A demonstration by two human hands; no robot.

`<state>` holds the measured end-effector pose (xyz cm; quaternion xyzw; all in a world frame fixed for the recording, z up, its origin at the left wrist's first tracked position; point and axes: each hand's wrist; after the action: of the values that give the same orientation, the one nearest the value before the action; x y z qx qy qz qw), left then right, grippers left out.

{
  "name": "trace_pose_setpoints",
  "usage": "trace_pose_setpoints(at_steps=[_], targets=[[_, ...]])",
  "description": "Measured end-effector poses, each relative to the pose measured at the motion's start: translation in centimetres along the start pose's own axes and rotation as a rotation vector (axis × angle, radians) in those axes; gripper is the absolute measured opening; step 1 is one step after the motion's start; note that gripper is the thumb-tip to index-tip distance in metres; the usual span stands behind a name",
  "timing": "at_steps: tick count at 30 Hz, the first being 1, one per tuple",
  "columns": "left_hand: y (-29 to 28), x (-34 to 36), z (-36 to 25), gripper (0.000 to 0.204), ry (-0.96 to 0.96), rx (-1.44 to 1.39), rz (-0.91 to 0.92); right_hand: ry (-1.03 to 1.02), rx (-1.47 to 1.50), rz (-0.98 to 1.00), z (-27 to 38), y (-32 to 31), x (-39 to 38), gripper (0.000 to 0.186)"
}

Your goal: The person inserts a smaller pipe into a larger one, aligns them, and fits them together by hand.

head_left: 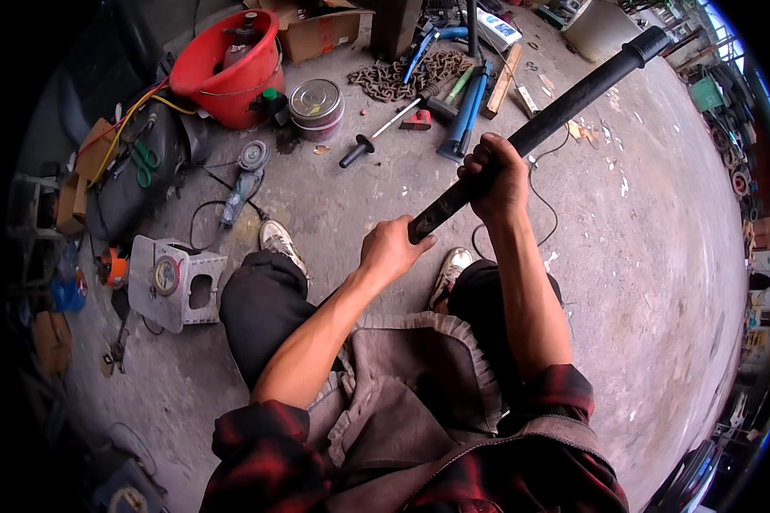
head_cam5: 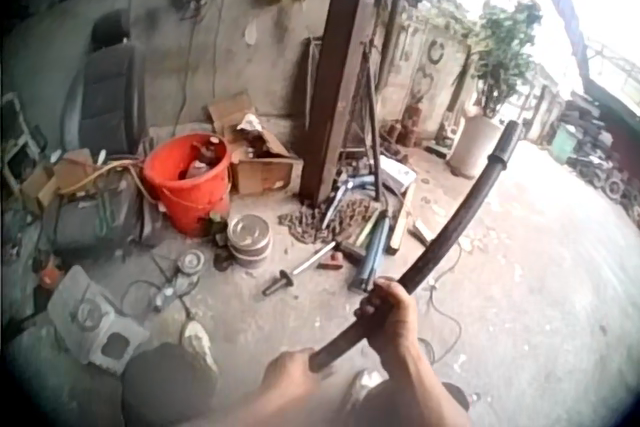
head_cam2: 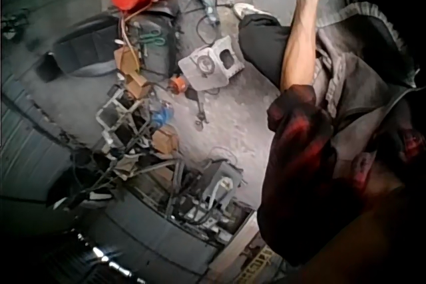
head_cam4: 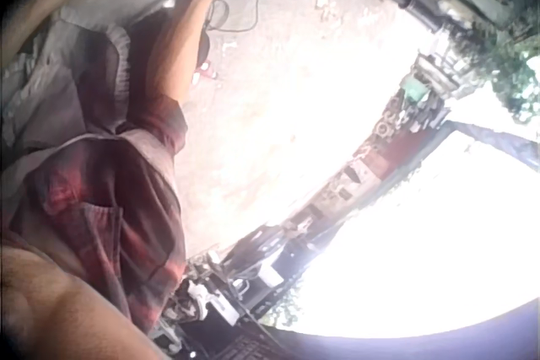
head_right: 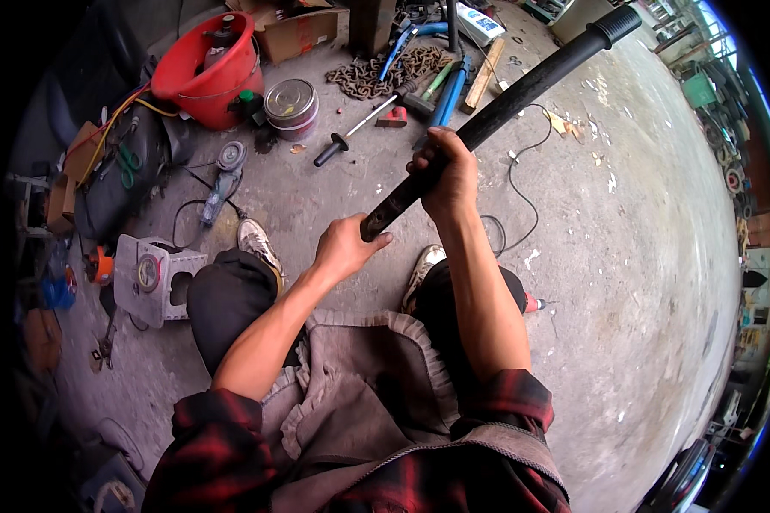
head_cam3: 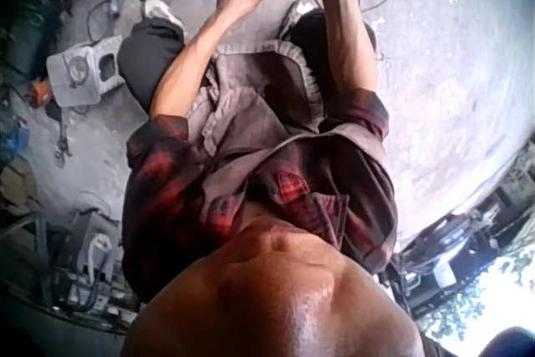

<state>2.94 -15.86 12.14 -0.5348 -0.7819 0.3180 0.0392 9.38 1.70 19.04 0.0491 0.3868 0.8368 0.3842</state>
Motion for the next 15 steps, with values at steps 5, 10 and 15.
trace_pose_setpoints(at_steps=[5, 10, 15], targets=[[0.2, 0.3, 0.4, 0.04, -0.01, -0.037, 0.032, 0.018, -0.055, 0.023, 0.0, -0.1, 0.1, 0.018], [0.7, 0.1, 1.2, 0.04, -0.005, -0.073, 0.033, 0.035, -0.088, 0.052, -0.4, 0.5, -0.5, 0.017], [1.7, 0.3, 2.2, 0.042, 0.0, -0.105, 0.066, -0.001, -0.134, 0.034, -1.1, -0.2, -0.9, 0.015]])
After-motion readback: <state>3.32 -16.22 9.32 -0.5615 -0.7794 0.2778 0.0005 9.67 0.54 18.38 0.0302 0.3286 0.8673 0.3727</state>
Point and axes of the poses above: each hand's wrist, its own x-axis towards the middle knuckle, its own y-axis out of the palm, z = x × y, and after that the axes turned 8 degrees about z, right-handed
